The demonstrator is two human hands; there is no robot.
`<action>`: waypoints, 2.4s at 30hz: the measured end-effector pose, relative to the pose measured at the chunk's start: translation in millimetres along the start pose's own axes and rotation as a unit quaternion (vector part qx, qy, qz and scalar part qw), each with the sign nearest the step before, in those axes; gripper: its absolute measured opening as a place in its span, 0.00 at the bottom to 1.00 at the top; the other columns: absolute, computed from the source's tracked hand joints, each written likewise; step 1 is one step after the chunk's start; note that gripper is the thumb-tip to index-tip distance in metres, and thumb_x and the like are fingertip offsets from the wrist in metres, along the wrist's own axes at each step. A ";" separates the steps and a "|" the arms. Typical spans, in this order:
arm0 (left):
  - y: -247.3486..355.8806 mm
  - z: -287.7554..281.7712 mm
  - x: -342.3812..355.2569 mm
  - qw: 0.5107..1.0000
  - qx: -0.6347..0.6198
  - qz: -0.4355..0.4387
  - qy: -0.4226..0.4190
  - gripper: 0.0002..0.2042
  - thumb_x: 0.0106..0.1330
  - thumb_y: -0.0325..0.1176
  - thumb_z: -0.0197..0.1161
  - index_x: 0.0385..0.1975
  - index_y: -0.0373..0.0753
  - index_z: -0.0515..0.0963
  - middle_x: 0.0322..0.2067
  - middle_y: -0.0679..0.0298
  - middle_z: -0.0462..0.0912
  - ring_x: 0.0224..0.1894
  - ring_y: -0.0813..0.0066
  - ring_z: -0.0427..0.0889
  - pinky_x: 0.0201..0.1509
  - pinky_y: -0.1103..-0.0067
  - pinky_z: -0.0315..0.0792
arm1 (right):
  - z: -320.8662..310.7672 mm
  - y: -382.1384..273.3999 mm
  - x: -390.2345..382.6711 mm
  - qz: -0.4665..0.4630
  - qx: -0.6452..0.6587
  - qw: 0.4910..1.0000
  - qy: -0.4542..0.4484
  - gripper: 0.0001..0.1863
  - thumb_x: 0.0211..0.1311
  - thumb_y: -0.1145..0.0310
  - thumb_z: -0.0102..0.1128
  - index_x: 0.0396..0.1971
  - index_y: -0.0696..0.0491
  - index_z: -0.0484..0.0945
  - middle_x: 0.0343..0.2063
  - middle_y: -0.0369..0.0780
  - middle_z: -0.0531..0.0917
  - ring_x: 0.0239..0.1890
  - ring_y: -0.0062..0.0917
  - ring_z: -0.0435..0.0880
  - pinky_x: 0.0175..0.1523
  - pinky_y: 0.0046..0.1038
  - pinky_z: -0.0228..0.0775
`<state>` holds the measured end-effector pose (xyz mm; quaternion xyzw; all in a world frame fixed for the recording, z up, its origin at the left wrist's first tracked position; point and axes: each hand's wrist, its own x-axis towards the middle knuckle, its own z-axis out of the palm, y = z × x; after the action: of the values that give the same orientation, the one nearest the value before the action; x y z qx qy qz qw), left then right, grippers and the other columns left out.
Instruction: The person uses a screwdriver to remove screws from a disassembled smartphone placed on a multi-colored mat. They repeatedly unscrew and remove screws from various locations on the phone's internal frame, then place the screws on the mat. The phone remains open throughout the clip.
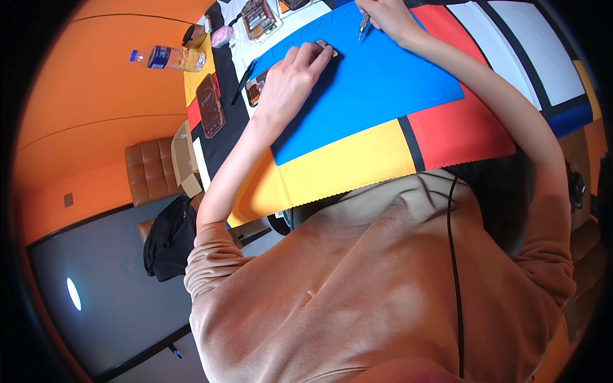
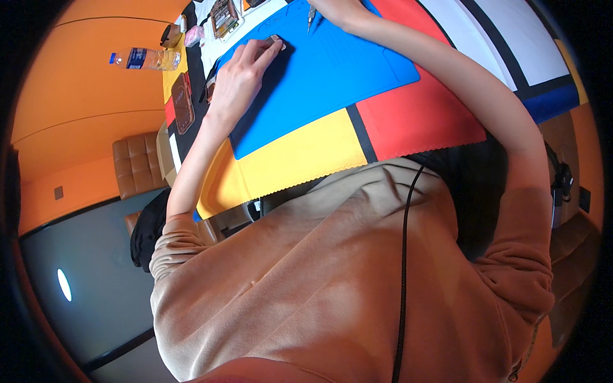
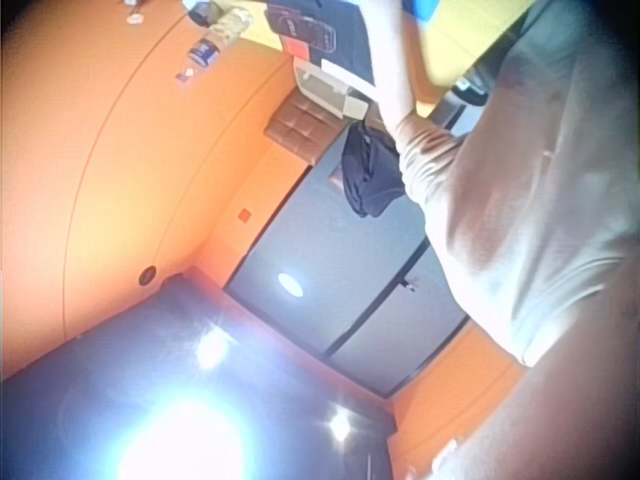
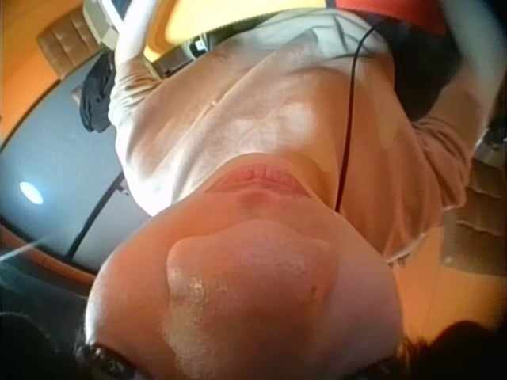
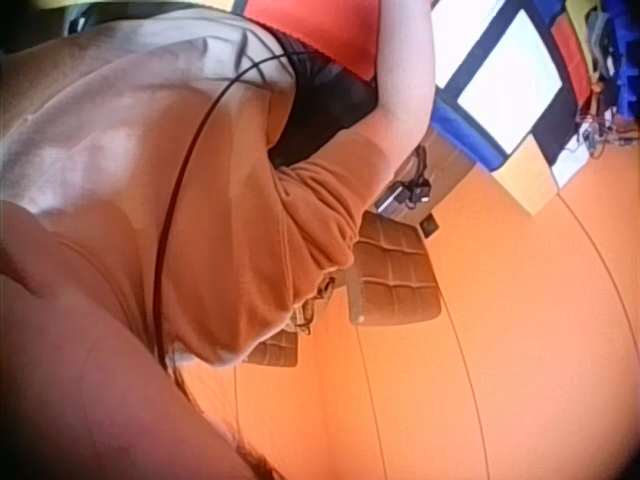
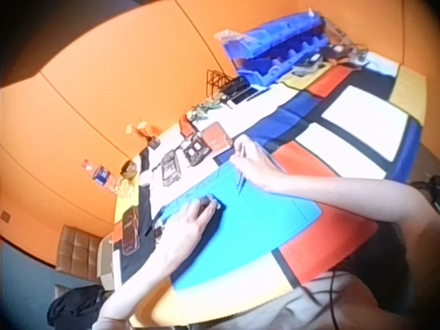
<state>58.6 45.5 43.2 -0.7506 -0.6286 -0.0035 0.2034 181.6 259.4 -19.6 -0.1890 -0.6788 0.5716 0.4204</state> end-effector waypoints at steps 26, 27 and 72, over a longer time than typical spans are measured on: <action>-18.7 34.1 -45.8 0.494 -0.738 -0.404 0.219 0.10 0.73 0.32 0.61 0.48 0.34 0.75 0.43 0.59 0.87 0.43 0.77 0.86 0.51 0.79 0.78 | 7.0 -22.9 -28.2 -0.359 -0.511 0.710 -0.325 0.06 0.63 0.75 0.64 0.40 0.56 0.83 0.18 0.42 0.81 0.20 0.28 0.84 0.24 0.27 0.72; -17.6 35.1 -45.9 0.498 -0.741 -0.397 0.213 0.10 0.74 0.33 0.61 0.48 0.35 0.74 0.43 0.58 0.87 0.44 0.76 0.86 0.52 0.79 0.79 | 7.2 -23.9 -29.4 -0.379 -0.513 0.704 -0.314 0.06 0.61 0.75 0.64 0.38 0.56 0.83 0.18 0.41 0.81 0.20 0.28 0.84 0.24 0.27 0.71; -1.0 41.2 -45.1 0.626 -0.693 -0.324 0.153 0.28 0.67 0.31 0.72 0.64 0.35 0.67 0.42 0.59 0.88 0.38 0.81 0.86 0.39 0.86 0.80 | -34.2 -29.2 24.4 -0.165 -0.186 0.963 -0.107 0.16 0.79 0.62 0.43 0.57 0.53 0.72 0.28 0.33 0.80 0.25 0.12 0.69 0.31 0.17 0.59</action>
<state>37.9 15.9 -6.1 -0.4061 -0.6030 -0.6188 -0.2976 201.0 290.4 16.2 -0.0865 -0.8359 0.3747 0.3916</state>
